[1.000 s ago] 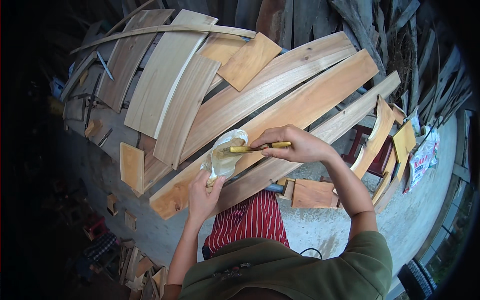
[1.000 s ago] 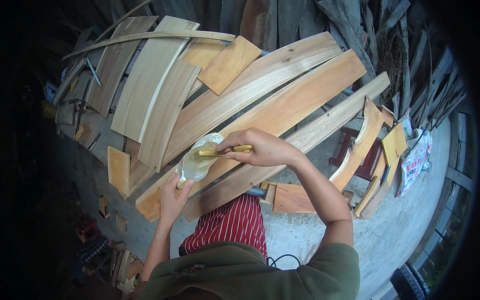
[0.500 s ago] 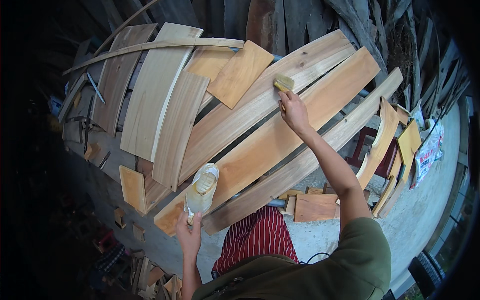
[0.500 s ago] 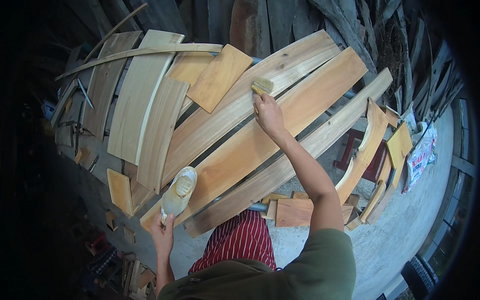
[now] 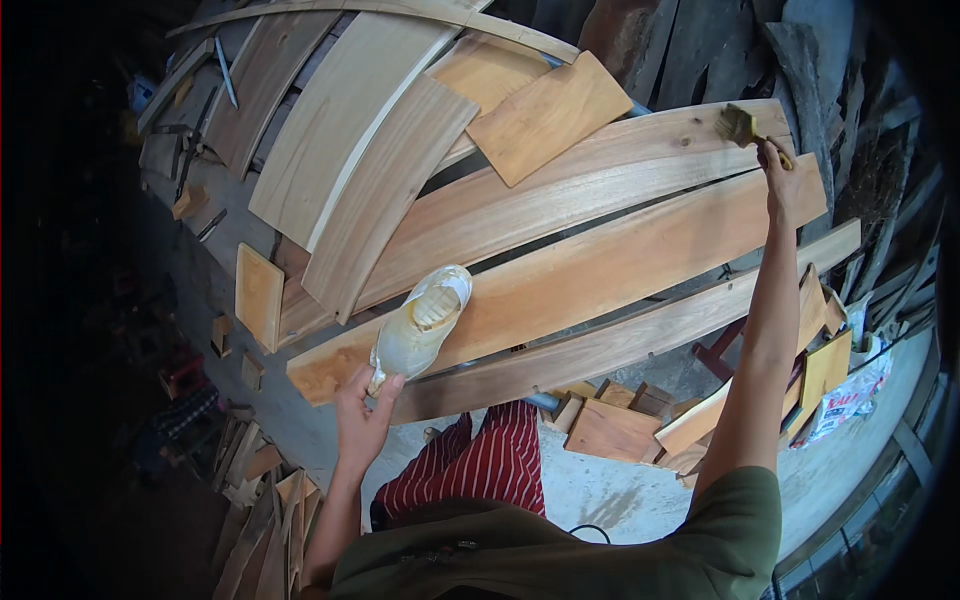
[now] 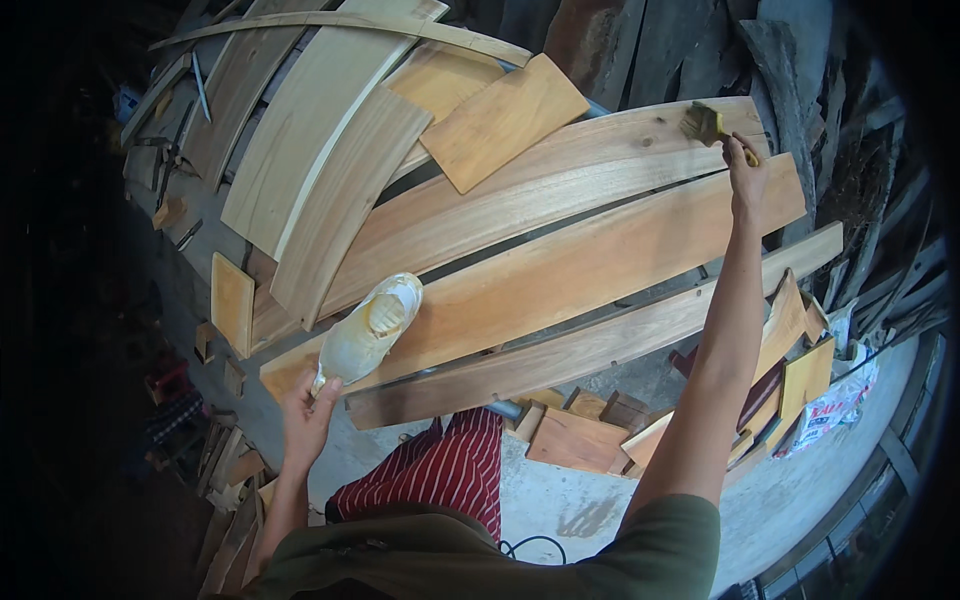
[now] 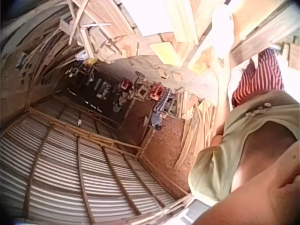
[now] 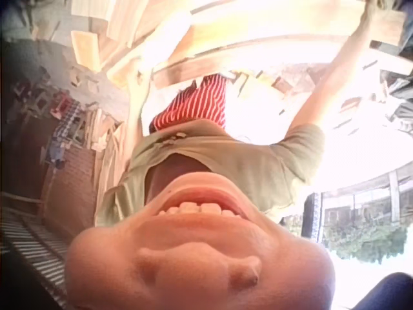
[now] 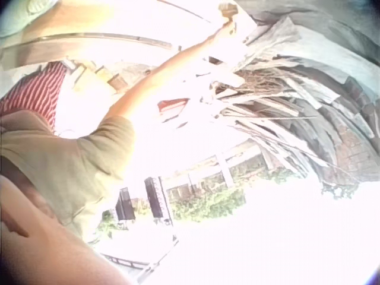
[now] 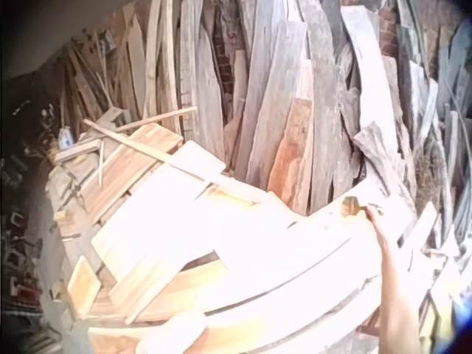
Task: Applying finish to wooden planks, sawing a piece of wood, and sanding a wooden component.
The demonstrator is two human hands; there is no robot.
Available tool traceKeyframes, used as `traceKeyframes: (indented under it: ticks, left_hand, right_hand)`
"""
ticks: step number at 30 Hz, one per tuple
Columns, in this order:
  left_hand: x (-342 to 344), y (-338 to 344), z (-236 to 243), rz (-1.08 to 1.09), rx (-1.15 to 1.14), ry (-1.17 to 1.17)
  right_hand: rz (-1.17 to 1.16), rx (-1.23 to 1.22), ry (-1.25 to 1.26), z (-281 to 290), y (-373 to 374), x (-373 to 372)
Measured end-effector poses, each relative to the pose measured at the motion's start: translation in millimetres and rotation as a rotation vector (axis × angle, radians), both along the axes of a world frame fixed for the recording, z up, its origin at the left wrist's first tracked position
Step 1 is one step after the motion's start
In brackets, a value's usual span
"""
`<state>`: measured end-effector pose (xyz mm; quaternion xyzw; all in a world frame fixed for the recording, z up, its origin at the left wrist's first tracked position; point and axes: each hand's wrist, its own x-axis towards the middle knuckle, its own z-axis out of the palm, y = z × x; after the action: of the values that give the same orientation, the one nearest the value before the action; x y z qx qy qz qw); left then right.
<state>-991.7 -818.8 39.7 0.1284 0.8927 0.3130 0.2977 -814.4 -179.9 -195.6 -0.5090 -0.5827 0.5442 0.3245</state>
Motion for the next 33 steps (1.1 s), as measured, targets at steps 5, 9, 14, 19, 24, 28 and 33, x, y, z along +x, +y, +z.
traceKeyframes:
  ticks: [5,9,14,19,24,28,33]
  left_hand:
    - [-2,-24,10,0.081,-0.047,-0.008]
    - [-1,-43,25,0.107,-0.033,0.008]
    - [-3,-84,41,0.115,0.028,0.079]
    - [-6,-151,46,0.102,0.107,0.086]
    - [-21,-259,38,0.125,0.273,0.080]
    - [-52,-374,21,0.081,0.329,0.068]
    - [-74,-524,14,0.299,0.405,-0.048]
  right_hand:
    - [0.177,0.691,-0.769,-6,-61,-27]
    - [0.395,0.855,-0.658,0,-285,-73]
    - [0.609,0.420,-0.164,59,-519,-133]
    - [0.697,-0.020,-0.039,70,-532,-176]
    - [0.443,0.581,-0.441,68,-522,-181]
    - [0.584,0.731,-0.532,64,-673,-181]
    - [0.801,0.395,-0.292,86,-872,-181]
